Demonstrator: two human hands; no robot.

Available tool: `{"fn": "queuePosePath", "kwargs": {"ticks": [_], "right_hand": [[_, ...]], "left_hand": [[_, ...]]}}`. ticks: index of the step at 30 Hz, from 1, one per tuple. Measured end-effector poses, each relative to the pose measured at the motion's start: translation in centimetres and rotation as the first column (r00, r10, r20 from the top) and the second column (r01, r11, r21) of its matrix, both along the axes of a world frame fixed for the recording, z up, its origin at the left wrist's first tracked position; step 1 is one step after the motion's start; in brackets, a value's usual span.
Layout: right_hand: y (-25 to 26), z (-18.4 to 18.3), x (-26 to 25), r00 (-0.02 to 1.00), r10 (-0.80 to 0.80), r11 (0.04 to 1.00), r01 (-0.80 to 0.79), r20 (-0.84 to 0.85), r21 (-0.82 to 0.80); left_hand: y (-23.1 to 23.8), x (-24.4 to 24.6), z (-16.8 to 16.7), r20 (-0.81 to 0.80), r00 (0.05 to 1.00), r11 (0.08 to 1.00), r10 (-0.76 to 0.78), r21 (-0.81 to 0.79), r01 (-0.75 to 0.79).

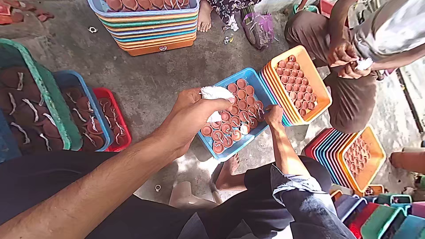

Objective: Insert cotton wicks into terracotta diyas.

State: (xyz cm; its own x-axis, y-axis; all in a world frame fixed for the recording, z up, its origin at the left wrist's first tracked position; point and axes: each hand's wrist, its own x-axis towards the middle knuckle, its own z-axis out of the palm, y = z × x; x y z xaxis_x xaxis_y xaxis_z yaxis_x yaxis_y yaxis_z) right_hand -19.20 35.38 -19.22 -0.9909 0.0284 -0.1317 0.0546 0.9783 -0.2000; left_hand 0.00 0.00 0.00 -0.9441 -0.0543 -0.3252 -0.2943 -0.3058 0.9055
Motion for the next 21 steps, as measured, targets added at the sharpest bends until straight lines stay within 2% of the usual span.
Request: {"fn": "queuePosePath", "kwargs": {"ticks": [4, 7, 9, 12, 14, 16, 18, 21], "right_hand": [[-2.0, 4.9, 2.5, 0.978, 0.134, 0.976, -0.158, -0.159, -0.15], [-5.6, 10.8, 4.7, 0.948, 0.213, 0.875, -0.292, -0.235, -0.386], [-8.1, 14.4, 5.5, 0.925, 0.291, 0.708, -0.38, -0.245, -0.595], [-11.5, 18.7, 8.0, 0.883, 0.388, 0.331, -0.4, -0.263, -0.854], [-12.9, 19.9, 10.0, 0.865, 0.405, 0.165, -0.389, -0.297, -0.907], [-13.8, 20.1, 11.6, 0.856, 0.398, 0.07, -0.388, -0.331, -0.919], [-14.4, 20.0, 12.7, 0.849, 0.378, 0.024, -0.408, -0.37, -0.913], [-15.1, 19.9, 13.7, 0.836, 0.333, 0.013, -0.467, -0.436, -0.884]], "left_hand": [[0.0, 0.8, 0.1, -0.012, 0.999, 0.995, -0.032, 0.092, 0.033], [0.4, 0.5, 0.9, 0.004, 1.0, 0.983, -0.023, 0.183, 0.022], [0.7, 0.5, 1.4, 0.001, 1.0, 0.975, -0.022, 0.222, 0.021], [0.6, 0.5, 1.4, -0.04, 0.998, 0.962, -0.049, 0.268, 0.057], [0.5, 0.5, 1.3, -0.06, 0.996, 0.954, -0.063, 0.29, 0.077], [0.4, 0.4, 1.2, -0.08, 0.994, 0.949, -0.068, 0.304, 0.089], [0.4, 0.4, 1.1, -0.09, 0.994, 0.946, -0.069, 0.31, 0.094], [0.4, 0.3, 1.0, -0.095, 0.992, 0.949, -0.077, 0.298, 0.102]]}}
